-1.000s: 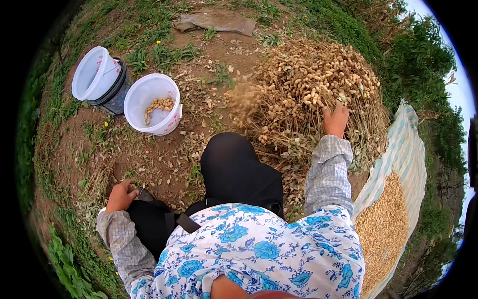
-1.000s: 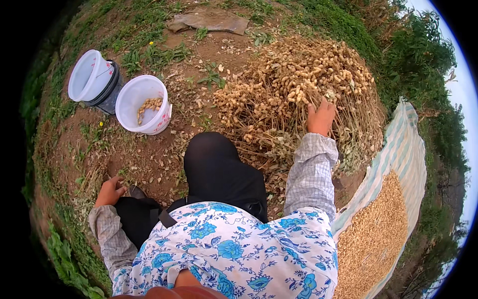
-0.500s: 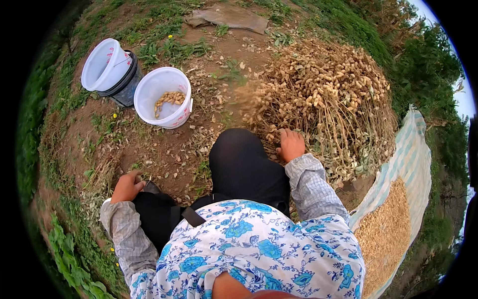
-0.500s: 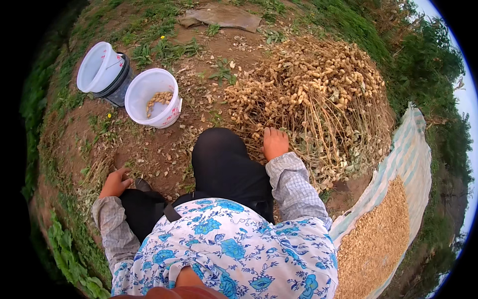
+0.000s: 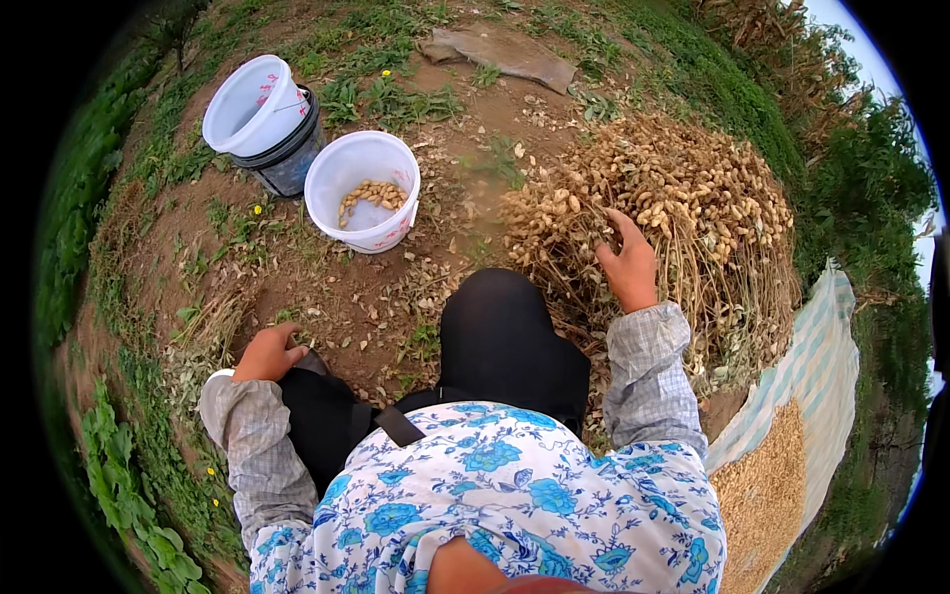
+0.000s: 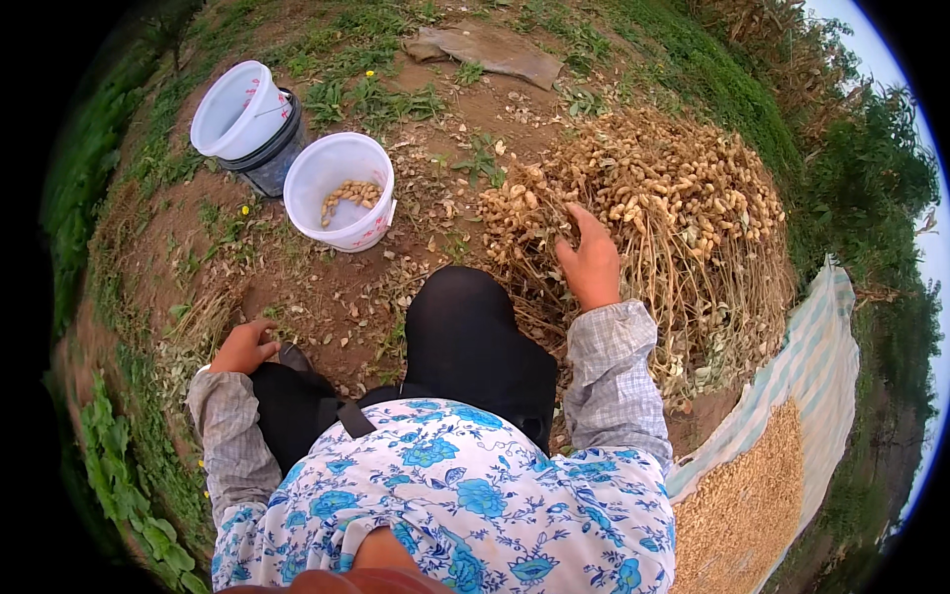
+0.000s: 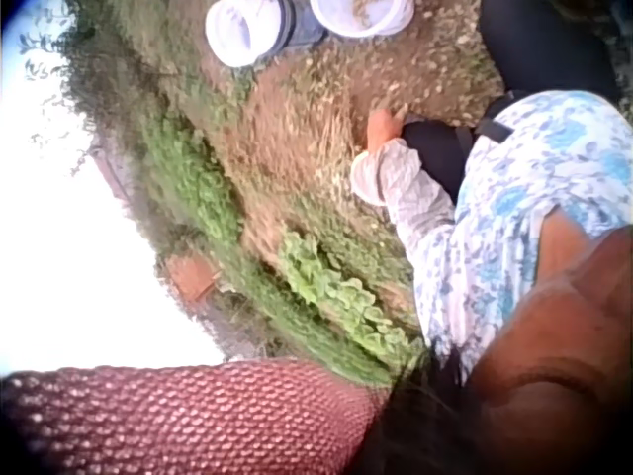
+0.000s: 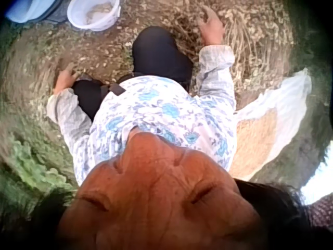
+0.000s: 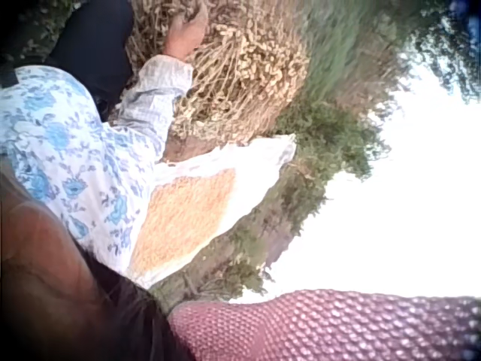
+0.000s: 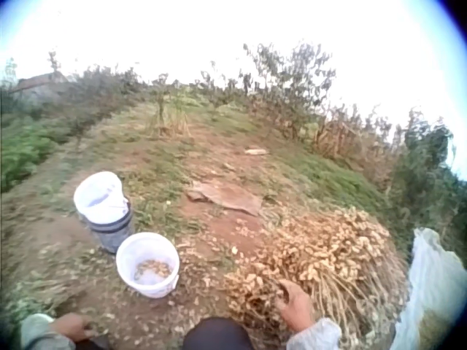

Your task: The person sits on the ground and removes peanuts from their vines by hand, placing the shelled nuts into a white bucket. The person repeatedly picks up peanut vines from a large pile, pulls off the nuts, and discards the empty vines.

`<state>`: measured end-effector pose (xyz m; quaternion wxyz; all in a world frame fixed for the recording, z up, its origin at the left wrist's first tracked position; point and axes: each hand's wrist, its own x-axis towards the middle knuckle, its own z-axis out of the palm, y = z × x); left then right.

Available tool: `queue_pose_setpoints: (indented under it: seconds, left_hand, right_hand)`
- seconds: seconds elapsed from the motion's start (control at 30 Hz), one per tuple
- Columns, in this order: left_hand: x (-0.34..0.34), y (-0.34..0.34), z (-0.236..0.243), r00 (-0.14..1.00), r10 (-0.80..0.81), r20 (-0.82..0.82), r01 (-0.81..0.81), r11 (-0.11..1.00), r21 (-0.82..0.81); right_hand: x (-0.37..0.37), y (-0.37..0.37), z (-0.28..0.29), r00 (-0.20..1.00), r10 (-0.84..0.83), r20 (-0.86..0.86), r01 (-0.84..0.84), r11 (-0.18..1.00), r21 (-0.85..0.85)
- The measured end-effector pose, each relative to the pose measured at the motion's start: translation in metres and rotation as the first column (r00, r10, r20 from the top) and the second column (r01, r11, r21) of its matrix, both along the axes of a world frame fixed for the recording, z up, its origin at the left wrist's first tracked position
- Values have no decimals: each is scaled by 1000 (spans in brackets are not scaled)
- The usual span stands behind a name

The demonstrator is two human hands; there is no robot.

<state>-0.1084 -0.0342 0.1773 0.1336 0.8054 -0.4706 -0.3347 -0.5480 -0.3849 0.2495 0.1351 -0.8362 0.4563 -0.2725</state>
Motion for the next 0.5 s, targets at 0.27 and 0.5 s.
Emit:
queue_pose_setpoints:
  seconds: [0.27, 0.5]
  left_hand:
    - [-6, -2, 5, 1000, 2, -4, -2, 1000, -6]
    - [-22, -31, 43, 999, 50, 9, -44, 939, -340]
  right_hand:
    - [19, -24, 70, 676, -205, 708, -116, 919, 377]
    - [108, -11, 99, 627, -51, 777, -357, 868, 346]
